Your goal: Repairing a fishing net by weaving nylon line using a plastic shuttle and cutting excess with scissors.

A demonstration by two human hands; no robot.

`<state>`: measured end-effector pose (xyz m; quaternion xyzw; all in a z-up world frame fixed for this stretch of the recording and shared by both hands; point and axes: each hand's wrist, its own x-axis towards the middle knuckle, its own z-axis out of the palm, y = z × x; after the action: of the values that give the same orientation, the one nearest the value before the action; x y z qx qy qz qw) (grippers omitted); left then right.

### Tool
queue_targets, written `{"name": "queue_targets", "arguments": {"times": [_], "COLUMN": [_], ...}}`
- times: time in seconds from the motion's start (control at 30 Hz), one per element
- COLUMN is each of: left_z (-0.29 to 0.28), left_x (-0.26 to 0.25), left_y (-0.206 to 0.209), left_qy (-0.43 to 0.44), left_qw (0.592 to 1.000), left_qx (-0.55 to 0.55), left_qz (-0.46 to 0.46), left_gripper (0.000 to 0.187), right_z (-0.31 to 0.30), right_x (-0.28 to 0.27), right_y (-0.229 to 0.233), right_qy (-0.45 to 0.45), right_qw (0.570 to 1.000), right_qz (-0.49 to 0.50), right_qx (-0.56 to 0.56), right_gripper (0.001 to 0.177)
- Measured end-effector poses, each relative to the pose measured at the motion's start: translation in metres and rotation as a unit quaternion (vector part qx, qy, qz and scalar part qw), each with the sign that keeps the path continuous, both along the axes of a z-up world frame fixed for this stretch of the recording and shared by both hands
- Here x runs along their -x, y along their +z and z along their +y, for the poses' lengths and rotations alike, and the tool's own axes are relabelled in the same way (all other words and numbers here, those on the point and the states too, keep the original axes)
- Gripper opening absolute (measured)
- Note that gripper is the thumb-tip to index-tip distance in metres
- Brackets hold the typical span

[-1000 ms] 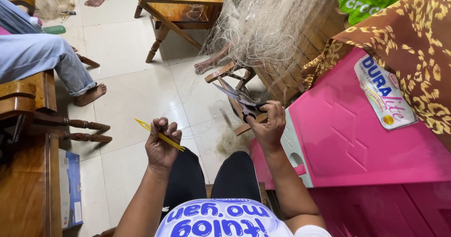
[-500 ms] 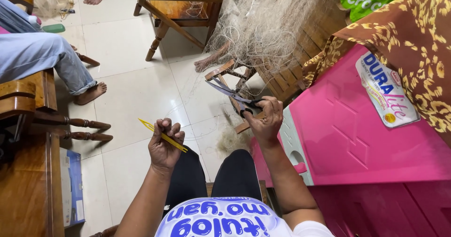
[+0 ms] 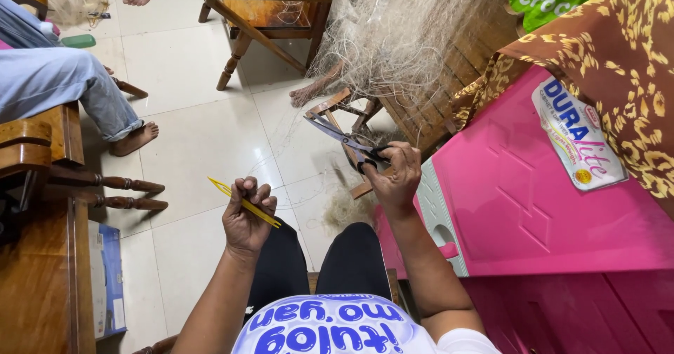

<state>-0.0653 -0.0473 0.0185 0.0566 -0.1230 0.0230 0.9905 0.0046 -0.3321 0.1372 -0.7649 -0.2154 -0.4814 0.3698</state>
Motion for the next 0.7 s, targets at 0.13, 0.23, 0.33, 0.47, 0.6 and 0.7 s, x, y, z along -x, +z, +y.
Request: {"name": "queue_targets", "arguments": {"times": [0.13, 0.23, 0.33, 0.47, 0.6, 0.7], "left_z": [-0.0001, 0.0004, 0.0005, 0.0006, 0.0016, 0.0013], "left_x": [-0.0002, -0.0001, -0.0006, -0.0004, -0.0009, -0.0006], "left_y": [0.0009, 0.0018, 0.0015, 0.0014, 0.0007, 0.0023], "left_qy": [0.0, 0.002, -0.001, -0.004, -0.005, -0.006], "left_qw": [1.0, 1.0, 1.0, 1.0, 1.0, 1.0], "left_qx": [-0.003, -0.002, 0.0, 0.003, 0.003, 0.005], "left_qz": [-0.001, -0.001, -0.004, -0.007, -0.009, -0.009], "left_gripper": [0.034, 0.034, 0.034, 0.035, 0.035, 0.035], "right_z": [0.0021, 0.0029, 0.0028, 0.0032, 0.0063, 0.0065], "right_x": [0.0007, 0.0011, 0.0008, 0.0016, 0.0029, 0.0003], "right_y": [0.0022, 0.0021, 0.0012, 0.0026, 0.0077, 0.0078], "right_qy": [0.007, 0.004, 0.007, 0.005, 0.015, 0.01], "right_qw": [1.0, 1.0, 1.0, 1.0, 1.0, 1.0], "right_qz": [0.003, 0.006, 0.009, 0.008, 0.013, 0.008], "right_qx": [-0.01, -0.012, -0.018, -0.013, -0.017, -0.012], "right_gripper": [0.029, 0.028, 0.027, 0.027, 0.025, 0.026]}}
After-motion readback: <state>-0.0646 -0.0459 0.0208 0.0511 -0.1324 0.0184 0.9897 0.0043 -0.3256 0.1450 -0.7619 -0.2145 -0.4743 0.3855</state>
